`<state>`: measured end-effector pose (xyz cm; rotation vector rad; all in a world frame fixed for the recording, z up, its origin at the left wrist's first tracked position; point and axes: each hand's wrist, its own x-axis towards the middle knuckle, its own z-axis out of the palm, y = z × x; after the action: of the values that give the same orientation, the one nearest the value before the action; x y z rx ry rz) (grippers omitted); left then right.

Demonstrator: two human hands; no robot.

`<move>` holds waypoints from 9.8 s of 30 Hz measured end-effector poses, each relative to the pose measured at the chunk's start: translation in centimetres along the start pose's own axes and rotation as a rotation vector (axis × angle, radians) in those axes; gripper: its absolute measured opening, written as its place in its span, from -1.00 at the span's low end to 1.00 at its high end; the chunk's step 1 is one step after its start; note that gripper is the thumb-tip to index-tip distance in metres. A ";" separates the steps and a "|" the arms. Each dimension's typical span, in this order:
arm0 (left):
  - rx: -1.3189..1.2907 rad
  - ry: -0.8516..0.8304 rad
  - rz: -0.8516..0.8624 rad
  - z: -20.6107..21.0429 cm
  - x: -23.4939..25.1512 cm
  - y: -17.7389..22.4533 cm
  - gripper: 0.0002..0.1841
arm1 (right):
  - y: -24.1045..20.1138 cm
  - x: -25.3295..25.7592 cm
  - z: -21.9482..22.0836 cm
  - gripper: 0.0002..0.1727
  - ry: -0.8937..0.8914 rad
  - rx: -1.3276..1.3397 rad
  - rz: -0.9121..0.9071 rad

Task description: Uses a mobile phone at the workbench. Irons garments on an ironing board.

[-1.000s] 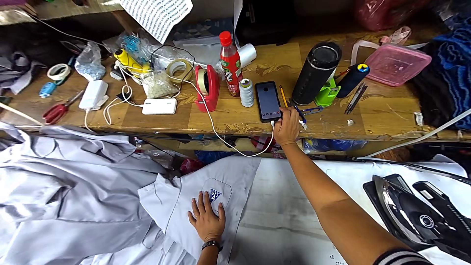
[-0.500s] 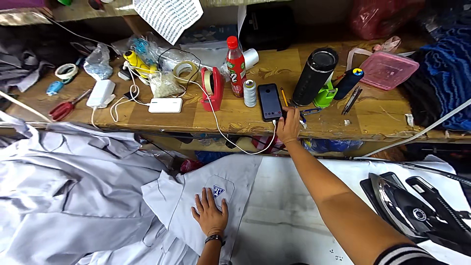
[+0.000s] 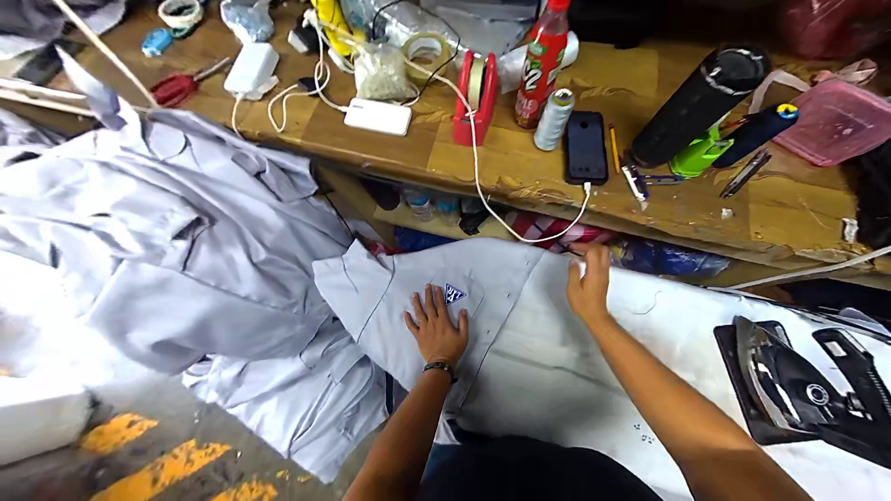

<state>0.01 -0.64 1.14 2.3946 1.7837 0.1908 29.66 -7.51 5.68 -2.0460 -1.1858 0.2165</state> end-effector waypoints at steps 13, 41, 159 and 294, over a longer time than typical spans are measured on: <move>-0.049 -0.100 0.277 0.4 -0.7 -1.6 -0.14 | -2.8 -19.5 8.0 -0.38 -0.246 -0.298 -0.203; -0.009 -0.039 0.441 0.7 -0.4 -2.9 -0.05 | -3.5 -18.2 5.5 -0.54 -0.389 -0.008 -0.090; -0.147 0.035 0.131 0.6 -2.2 2.2 -0.16 | -2.2 -12.3 -12.4 -0.19 -0.812 -0.370 0.268; -0.277 -0.218 0.375 -0.7 -7.5 1.4 -0.12 | 7.4 -0.6 -17.1 -0.44 -0.354 0.008 0.694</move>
<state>-0.97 -8.23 2.04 2.4128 1.1260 0.1943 42.56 -19.04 12.65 -2.4069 -0.6084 0.9418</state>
